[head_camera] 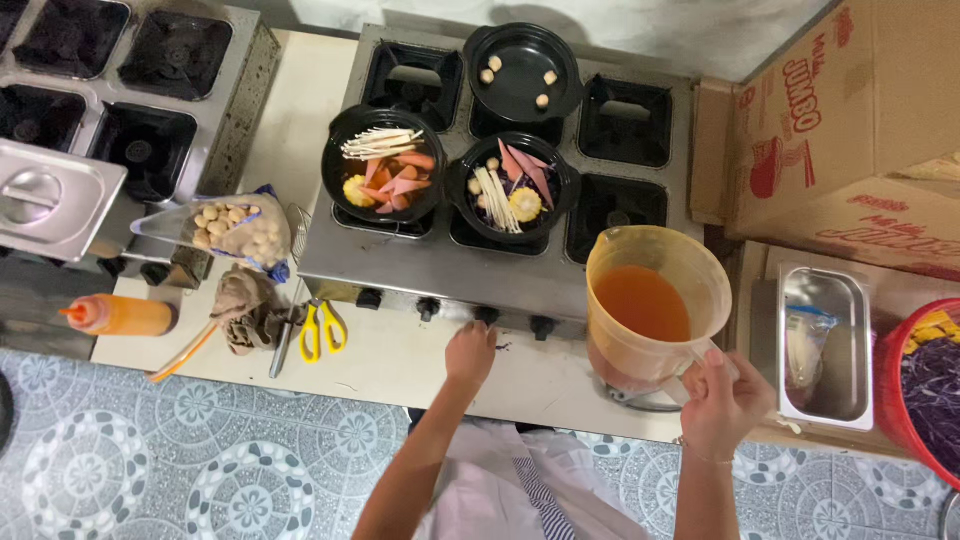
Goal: The person places shredded purple cabbage, baby corn, fish balls, sausage slices and enoki mushrooms from a red basket and trays into black pots on a gas stove. They then scoop broth from a large pot on the floor into a plastic pitcher and pour the broth into the filled pots.
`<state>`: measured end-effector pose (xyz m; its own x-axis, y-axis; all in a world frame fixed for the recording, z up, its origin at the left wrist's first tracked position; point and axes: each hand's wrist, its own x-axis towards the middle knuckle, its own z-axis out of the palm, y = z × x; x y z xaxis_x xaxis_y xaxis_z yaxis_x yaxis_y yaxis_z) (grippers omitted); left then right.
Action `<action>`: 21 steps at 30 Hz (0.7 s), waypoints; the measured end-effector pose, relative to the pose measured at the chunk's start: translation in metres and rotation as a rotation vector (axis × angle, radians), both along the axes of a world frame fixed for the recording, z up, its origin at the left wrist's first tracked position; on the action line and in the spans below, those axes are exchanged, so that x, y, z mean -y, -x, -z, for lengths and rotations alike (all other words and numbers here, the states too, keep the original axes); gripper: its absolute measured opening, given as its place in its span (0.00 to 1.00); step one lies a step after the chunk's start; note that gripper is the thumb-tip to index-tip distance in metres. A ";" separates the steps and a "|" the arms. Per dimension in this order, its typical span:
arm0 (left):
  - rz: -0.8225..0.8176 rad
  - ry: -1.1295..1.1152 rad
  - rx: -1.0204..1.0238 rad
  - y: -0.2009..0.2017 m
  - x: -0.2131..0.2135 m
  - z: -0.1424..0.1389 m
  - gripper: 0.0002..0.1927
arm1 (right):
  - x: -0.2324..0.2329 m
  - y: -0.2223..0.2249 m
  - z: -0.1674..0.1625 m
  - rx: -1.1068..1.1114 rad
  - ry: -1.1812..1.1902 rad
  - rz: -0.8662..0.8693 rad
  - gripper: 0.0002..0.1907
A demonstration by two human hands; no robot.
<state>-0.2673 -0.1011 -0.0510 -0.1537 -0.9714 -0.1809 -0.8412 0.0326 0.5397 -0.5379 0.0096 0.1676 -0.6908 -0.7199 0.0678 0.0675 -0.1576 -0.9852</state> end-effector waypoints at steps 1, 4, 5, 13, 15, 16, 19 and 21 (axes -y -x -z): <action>0.047 -0.066 0.081 0.004 0.007 -0.004 0.20 | 0.000 0.004 0.000 0.021 0.016 -0.017 0.19; 0.101 -0.113 0.226 0.007 0.024 -0.007 0.16 | 0.003 0.012 0.001 -0.030 0.003 -0.063 0.21; 0.101 -0.092 0.256 0.006 0.027 -0.005 0.15 | 0.004 0.015 0.001 -0.067 -0.013 -0.074 0.21; 0.146 -0.149 0.303 0.016 0.038 0.002 0.08 | 0.036 0.012 0.003 -0.059 -0.108 -0.090 0.21; 0.082 -0.208 0.216 0.016 0.046 -0.003 0.08 | 0.046 0.009 0.002 -0.062 -0.105 -0.089 0.21; 0.048 -0.237 0.171 0.015 0.050 -0.005 0.09 | 0.050 0.007 0.001 -0.069 -0.114 -0.086 0.21; -0.208 -0.282 -0.020 0.007 0.059 -0.007 0.15 | 0.063 0.002 -0.001 -0.058 -0.127 -0.079 0.19; -0.442 -0.598 -0.451 0.000 0.060 -0.002 0.12 | 0.071 -0.002 -0.003 -0.073 -0.147 -0.069 0.18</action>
<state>-0.2669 -0.1616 -0.0491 0.0349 -0.7203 -0.6928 -0.4114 -0.6421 0.6469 -0.5354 -0.0617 0.1707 -0.6368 -0.7710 0.0064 0.0007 -0.0089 -1.0000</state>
